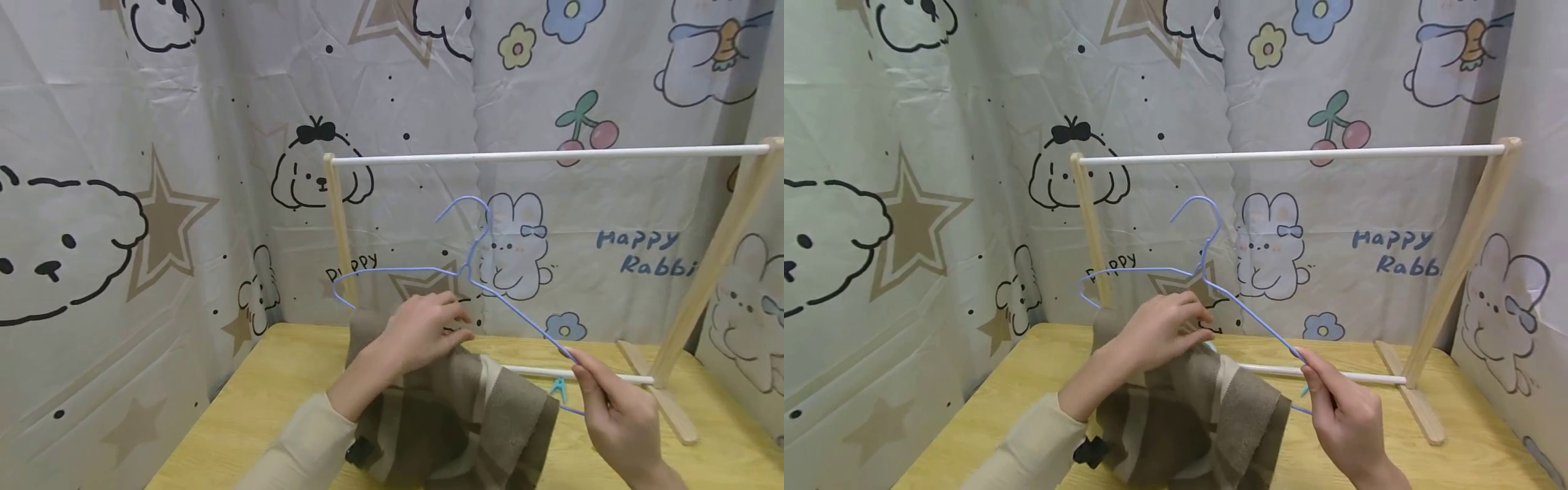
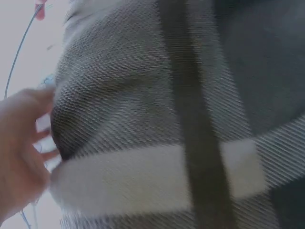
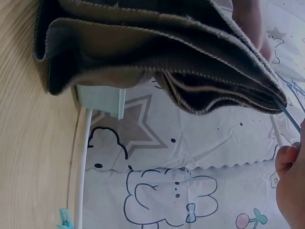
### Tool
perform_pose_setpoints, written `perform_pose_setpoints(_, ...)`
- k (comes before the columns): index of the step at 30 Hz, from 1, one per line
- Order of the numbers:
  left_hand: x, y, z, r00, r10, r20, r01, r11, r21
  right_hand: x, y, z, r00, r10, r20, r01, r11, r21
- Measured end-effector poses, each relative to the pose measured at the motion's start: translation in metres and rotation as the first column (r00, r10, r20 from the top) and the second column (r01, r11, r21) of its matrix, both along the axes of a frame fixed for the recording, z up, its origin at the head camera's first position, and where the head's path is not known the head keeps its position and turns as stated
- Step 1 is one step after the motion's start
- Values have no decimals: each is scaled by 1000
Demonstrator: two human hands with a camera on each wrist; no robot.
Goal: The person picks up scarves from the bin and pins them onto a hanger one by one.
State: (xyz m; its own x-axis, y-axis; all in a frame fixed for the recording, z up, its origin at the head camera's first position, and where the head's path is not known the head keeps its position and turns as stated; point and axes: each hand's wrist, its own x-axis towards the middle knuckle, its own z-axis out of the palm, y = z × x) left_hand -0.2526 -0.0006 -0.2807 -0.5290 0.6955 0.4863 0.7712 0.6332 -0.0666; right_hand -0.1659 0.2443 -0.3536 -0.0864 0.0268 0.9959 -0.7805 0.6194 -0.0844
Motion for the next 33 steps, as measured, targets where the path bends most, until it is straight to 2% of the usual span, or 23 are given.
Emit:
perform_pose_setpoints(1,1,-2,-5,995,-88,-37,88,996,-22,1,0,-1,1000,-1,7,1,1000,-5)
perform_pose_setpoints(3,5,-5,-15,967,-227,-115,217,972,-94,4,0,-2,1000,-7,30,7,1000,-13)
perform_pose_setpoints(5,8,-6,-23,941,-297,-163,269,947,-174,6,0,-3,999,-5,46,6,1000,-20)
perform_pose_setpoints(8,11,-4,-30,920,-315,-235,259,935,-241,6,0,-1,998,35,43,-33,999,-33)
perform_pose_setpoints(11,8,-2,-32,902,-337,-270,280,932,-230,4,-2,2,996,88,21,-87,996,-35)
perform_pose_setpoints(14,5,-3,-29,894,-375,-247,339,924,-174,3,-4,6,994,106,30,-106,994,-15)
perform_pose_setpoints(17,3,-6,-23,893,-393,-220,378,919,-107,2,-4,11,995,94,41,-95,995,16)
perform_pose_setpoints(19,3,-8,-19,894,-382,-236,376,924,-74,0,-5,15,995,93,29,-93,995,33)
perform_pose_setpoints(22,4,-10,-12,887,-344,-309,350,936,-36,-2,-6,17,997,74,-1,-74,996,59)
perform_pose_setpoints(25,3,-11,-2,889,-278,-365,311,950,35,-2,-7,17,997,55,-48,-51,996,77)
perform_pose_setpoints(26,4,-13,2,894,-242,-376,286,956,65,-2,-9,16,997,49,-61,-44,996,84)
perform_pose_setpoints(28,4,-14,8,925,-152,-348,204,972,119,0,-14,15,994,57,-98,-48,995,92)
perform_pose_setpoints(29,5,-14,11,943,-96,-318,141,982,123,1,-16,15,991,70,-113,-59,994,94)
perform_pose_setpoints(31,5,-10,14,971,11,-241,10,996,84,2,-21,16,988,83,-130,-71,993,96)
perform_pose_setpoints(33,5,-6,13,982,81,-169,-82,997,-2,1,-24,17,987,81,-142,-68,994,89)
